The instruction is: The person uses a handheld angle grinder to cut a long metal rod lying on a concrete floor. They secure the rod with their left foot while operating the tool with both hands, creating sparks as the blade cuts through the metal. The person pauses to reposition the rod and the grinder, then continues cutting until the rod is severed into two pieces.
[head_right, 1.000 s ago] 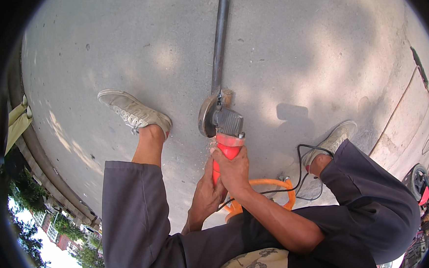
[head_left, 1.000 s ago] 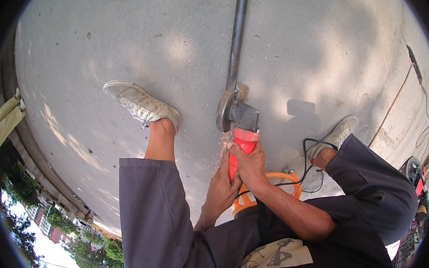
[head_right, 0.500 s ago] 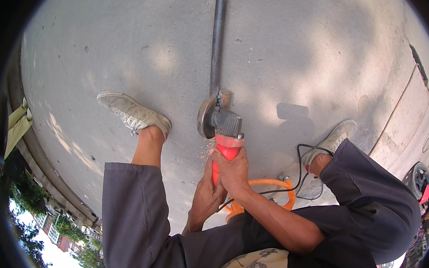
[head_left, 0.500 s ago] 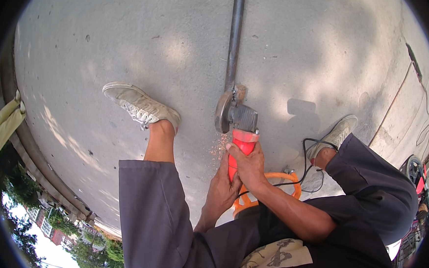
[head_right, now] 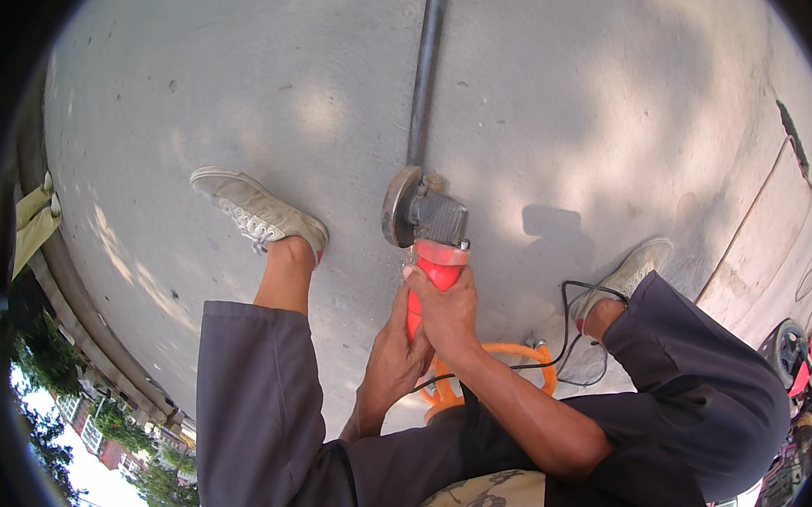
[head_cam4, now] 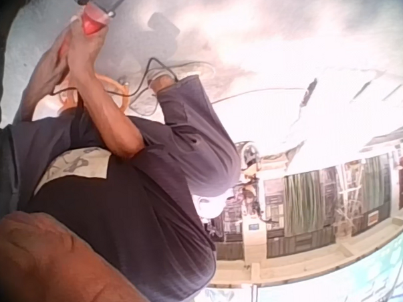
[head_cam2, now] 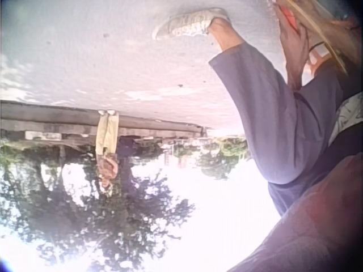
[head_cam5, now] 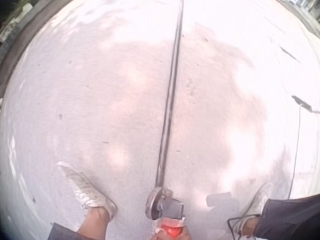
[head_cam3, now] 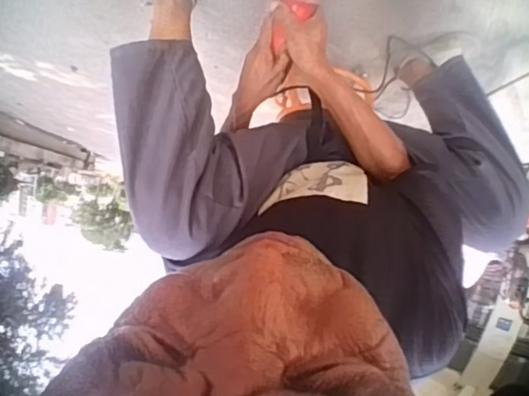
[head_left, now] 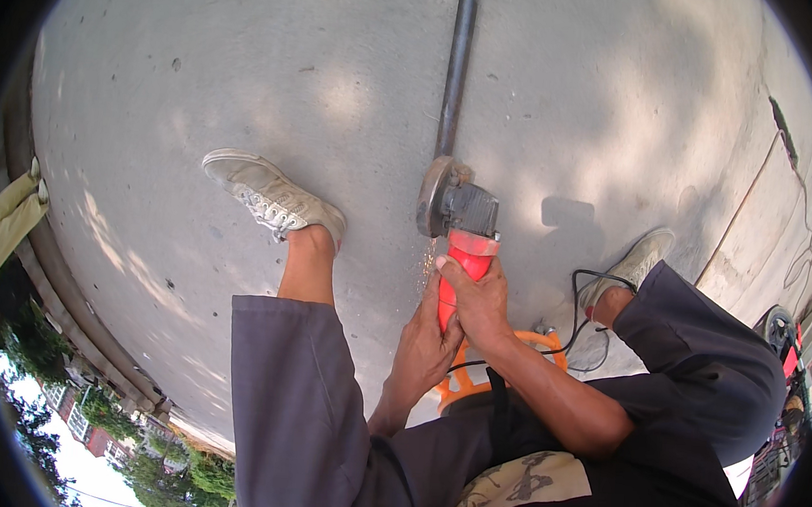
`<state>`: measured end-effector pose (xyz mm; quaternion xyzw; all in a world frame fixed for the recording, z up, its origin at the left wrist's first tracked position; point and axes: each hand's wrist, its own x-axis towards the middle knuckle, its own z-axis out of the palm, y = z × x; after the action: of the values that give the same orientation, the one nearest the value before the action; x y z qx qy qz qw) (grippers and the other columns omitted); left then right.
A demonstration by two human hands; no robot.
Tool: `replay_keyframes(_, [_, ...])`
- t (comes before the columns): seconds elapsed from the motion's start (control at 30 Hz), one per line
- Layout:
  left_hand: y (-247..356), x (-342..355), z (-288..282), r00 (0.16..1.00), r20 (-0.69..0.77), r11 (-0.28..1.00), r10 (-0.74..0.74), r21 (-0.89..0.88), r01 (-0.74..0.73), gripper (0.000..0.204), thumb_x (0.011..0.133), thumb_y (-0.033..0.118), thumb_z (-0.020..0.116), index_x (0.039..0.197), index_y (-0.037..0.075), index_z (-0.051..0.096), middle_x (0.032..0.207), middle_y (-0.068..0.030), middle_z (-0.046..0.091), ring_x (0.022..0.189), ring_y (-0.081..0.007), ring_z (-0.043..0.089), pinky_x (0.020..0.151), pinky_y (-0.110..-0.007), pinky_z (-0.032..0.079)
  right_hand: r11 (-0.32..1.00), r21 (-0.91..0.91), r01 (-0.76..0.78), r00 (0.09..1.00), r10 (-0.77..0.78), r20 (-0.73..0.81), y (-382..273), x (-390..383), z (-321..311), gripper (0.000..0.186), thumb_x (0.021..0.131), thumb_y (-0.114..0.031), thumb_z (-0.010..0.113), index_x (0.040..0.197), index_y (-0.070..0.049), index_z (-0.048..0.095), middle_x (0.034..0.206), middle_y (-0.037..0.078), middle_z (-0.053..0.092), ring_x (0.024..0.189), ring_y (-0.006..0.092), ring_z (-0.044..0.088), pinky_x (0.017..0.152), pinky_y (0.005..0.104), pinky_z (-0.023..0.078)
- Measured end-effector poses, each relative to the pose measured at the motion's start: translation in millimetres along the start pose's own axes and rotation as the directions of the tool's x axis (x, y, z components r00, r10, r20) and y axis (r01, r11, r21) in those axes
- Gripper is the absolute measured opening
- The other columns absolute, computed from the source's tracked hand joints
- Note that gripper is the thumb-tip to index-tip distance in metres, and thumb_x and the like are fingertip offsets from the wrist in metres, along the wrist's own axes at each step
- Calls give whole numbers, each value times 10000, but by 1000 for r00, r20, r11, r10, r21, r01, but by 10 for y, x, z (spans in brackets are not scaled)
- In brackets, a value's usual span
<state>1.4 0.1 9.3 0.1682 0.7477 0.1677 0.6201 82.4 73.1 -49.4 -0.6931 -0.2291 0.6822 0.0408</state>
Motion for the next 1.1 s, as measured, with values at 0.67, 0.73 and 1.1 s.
replay_keyframes(0.67, [-49, -49, -60, 979, -87, 982, 186, 45, -183, 748, 1053, 283, 570, 1632, -13, 200, 1399, -385, 539, 1261, -551, 558, 1057, -558, 460, 990, 127, 57, 991, -71, 109, -54, -8, 10, 232, 972, -184, 764, 1115, -46, 644, 953, 26, 678, 812, 106, 632, 733, 294, 528])
replay_keyframes(0.73, [-94, 13, 12, 977, -89, 981, 192, 27, -190, 746, 1060, 313, 555, 1639, 7, 198, 1419, -394, 529, 1277, -561, 544, 1064, -568, 450, 994, 92, 56, 991, -67, 117, -69, 54, -49, 271, 976, -169, 757, 1170, -26, 631, 1018, 46, 693, 865, 127, 650, 785, 306, 544])
replay_keyframes(1.1, [-164, -36, 55, 989, -40, 988, 142, 65, -139, 733, 1046, 337, 571, 1616, 4, 253, 1248, -365, 613, 1078, -529, 653, 950, -575, 511, 997, 55, 45, 987, -53, 154, -49, 27, -128, 210, 1004, -216, 717, 1082, -43, 627, 901, 21, 657, 762, 109, 626, 680, 293, 515])
